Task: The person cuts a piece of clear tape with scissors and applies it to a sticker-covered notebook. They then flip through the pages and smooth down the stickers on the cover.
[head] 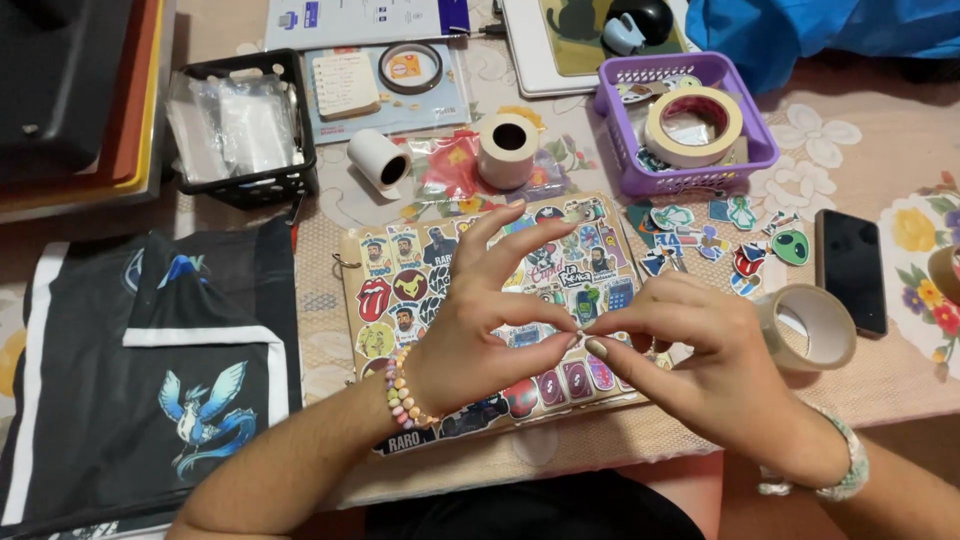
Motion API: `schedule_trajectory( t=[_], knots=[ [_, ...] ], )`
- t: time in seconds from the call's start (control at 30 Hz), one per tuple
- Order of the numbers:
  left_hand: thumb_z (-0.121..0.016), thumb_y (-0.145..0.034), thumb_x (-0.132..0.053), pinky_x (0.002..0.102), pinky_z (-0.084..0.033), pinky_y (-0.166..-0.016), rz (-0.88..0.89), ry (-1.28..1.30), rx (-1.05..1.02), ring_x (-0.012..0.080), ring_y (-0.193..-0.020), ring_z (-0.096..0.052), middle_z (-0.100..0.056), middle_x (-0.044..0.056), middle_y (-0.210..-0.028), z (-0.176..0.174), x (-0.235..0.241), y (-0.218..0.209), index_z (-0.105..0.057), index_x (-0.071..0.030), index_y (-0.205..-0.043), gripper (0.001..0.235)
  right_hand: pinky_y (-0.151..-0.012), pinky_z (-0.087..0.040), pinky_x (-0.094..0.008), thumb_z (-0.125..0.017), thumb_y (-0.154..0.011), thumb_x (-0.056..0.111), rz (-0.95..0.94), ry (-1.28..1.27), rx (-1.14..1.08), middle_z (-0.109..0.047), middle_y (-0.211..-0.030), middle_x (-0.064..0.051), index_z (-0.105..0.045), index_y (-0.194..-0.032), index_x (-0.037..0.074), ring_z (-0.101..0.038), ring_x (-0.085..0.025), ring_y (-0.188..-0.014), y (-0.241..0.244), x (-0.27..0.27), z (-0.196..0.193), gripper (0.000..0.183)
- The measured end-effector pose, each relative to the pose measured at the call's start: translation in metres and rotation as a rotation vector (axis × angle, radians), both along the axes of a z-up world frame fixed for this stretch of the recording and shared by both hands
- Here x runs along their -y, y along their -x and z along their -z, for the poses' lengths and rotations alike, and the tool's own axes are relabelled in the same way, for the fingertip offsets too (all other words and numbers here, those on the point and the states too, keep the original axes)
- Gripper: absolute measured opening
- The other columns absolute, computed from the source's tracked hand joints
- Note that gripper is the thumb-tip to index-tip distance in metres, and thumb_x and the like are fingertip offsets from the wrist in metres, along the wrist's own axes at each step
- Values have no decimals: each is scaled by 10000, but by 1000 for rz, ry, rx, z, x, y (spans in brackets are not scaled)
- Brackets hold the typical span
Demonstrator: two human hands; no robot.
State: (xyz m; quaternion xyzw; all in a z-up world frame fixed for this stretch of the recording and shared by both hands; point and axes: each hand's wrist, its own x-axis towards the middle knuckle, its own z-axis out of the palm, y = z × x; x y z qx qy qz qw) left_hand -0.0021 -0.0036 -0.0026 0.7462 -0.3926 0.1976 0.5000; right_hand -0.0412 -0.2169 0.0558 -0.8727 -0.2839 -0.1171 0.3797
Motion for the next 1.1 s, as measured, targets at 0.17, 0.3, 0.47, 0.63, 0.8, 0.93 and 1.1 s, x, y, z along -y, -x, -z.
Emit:
schedule_trajectory(
  t=[0.17, 0.3, 0.47, 0.63, 0.8, 0.93, 1.1],
  knots=[
    [-817, -807, -128, 551, -228, -1250, 9, -2, -202, 397, -1496, -311, -519, 32, -1486, -2, 0, 4, -761, -249, -813, 133, -638, -433, -319, -793, -847, 192, -51, 180, 266, -574, -736, 0, -744, -1026, 161, -536, -182, -670, 2, 6, 4, 189],
    [-807, -790, -178, 489, -278, -1219, 75, 25, -411, 299, -1419, -410, -584, 1, -1425, -5, 0, 6, -767, -258, -806, 91, -639, -488, -316, -756, -908, 135, -120, 294, 573, -582, -793, -24, -741, -1034, 137, -543, -208, -702, 1, 9, -1, 127],
    [-817, -797, -237, 442, -332, -1185, 169, 77, -489, 212, -1346, -534, -644, 0, -1379, -4, -3, 3, -757, -285, -829, 83, -594, -509, -301, -738, -918, 18, -348, 542, 932, -629, -847, -72, -744, -953, 32, -582, -191, -701, -7, 16, -15, 38],
    [-798, -802, -328, 438, -348, -1183, 368, 38, -619, 217, -1371, -521, -639, 45, -1410, -5, -5, 0, -769, -278, -896, 111, -548, -503, -295, -680, -905, -24, -549, 627, 1145, -614, -870, -90, -733, -1011, -56, -534, -169, -756, -10, 24, -17, 122],
    [-799, -780, -361, 407, -338, -1176, 390, -11, -605, 200, -1345, -540, -645, 48, -1408, -13, -10, -1, -772, -279, -885, 136, -591, -544, -309, -617, -929, 2, -471, 528, 978, -620, -867, -79, -752, -1028, -4, -567, -179, -737, -3, 32, -14, 167],
    [-762, -806, -392, 450, -356, -1181, 352, -14, -603, 233, -1396, -511, -604, 67, -1426, -19, -16, -4, -759, -269, -972, 206, -644, -535, -295, -784, -870, 187, -220, 322, 730, -621, -771, -39, -772, -931, 73, -577, -193, -674, 7, 27, -4, 130],
    [-604, -932, -463, 471, -358, -1177, 262, 8, -544, 229, -1384, -538, -607, 41, -1392, -34, -26, -4, -735, -262, -997, 249, -778, -544, -360, -753, -856, 263, 232, 170, 268, -688, -928, -100, -702, -1137, 35, -633, -209, -820, -1, 48, 39, 365]
  ],
)
